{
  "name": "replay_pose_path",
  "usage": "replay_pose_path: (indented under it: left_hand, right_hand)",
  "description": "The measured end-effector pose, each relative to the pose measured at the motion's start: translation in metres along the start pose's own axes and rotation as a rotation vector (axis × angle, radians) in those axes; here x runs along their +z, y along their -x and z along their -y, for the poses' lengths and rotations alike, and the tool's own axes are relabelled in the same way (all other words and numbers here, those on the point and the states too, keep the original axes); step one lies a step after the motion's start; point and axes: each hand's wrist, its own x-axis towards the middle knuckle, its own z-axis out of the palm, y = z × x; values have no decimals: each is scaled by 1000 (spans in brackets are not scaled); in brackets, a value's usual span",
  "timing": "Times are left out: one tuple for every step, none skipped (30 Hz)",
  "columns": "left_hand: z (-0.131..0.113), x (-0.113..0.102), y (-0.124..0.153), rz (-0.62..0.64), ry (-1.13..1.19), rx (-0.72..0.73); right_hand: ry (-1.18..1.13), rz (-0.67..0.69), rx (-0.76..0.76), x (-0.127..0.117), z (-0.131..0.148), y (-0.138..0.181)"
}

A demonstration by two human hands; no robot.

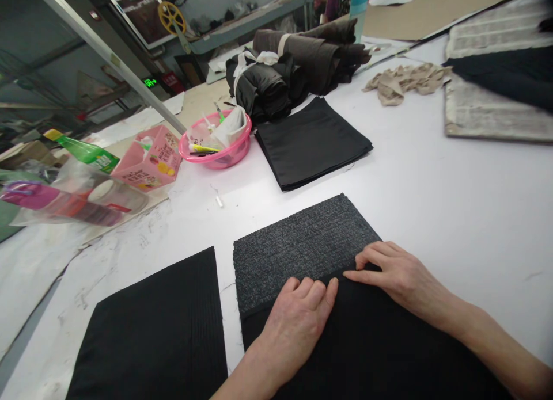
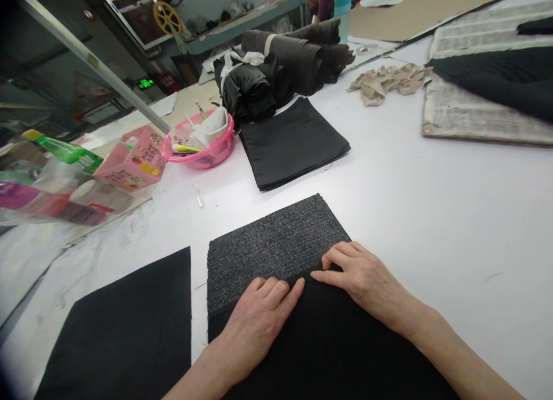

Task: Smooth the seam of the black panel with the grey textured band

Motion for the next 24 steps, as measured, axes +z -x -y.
replay_pose_path:
  left_hand:
    - [-1,0,-2,-4,-2,2]
    - [-2,1,-3,-13,-5,4]
    - [-3,1,-5,-23,-8,10]
    - [-4,1,-6,-34,-14,17]
    - [-5,1,-8,-41,-21,24]
    - [-6,2,-9,-47,-30,29]
    - [-7,2,-10,-51,-39,31]
    - [-8,2,-12,-54,-47,31]
    - [-8,2,-13,-55,-52,31]
    - [-8,1,-14,-56,-54,28]
    - [-8,1,-15,-57,-53,27]
    - [-8,1,-15,-56,-51,25]
    - [-8,1,-16,-54,-47,22]
    - [-8,1,-16,-50,-43,19]
    - [-8,1,-16,-47,-37,16]
    - [-8,1,-17,-46,-31,14]
    - [-8,2,-17,-46,-25,11]
    - [-9,2,-18,-48,-21,9]
    - [-9,2,-18,-50,-19,7]
    - [-10,2,-19,-51,-20,6]
    - [-11,2,-21,-50,-24,5]
    - [-12,2,-22,-46,-29,4]
    - [-12,1,-23,-40,-32,5]
    - [-13,1,-24,-35,-34,6]
  right_hand:
    - [4,4,-3,0,0,0]
    - [9,6,-5,-1,1,-1]
    - [13,6,-9,-1,1,-1]
    - [16,6,-13,-2,1,0]
    - [16,5,-14,-2,1,0]
    - [16,4,-12,-3,1,0]
    - [15,3,-7,-4,0,1]
    - [14,4,-3,-5,-1,2]
    - [13,9,3,-6,-2,3]
    - [11,15,8,-7,-4,4]
    - [8,20,12,-8,-6,5]
    - [3,24,14,-10,-8,6]
    - [-3,28,15,-11,-10,6]
    - [-8,29,14,-11,-11,7]
    - [-10,28,11,-12,-12,7]
    - [-9,27,8,-13,-13,7]
    - [-6,25,5,-13,-13,7]
    - [1,23,1,-14,-13,8]
    - [11,22,-3,-14,-13,8]
    - [21,23,-6,-15,-12,8]
    - [32,26,-9,-15,-12,8]
    - [41,28,-12,-15,-11,8]
    - [49,28,-16,-15,-11,8]
    - [55,26,-19,-16,-10,8]
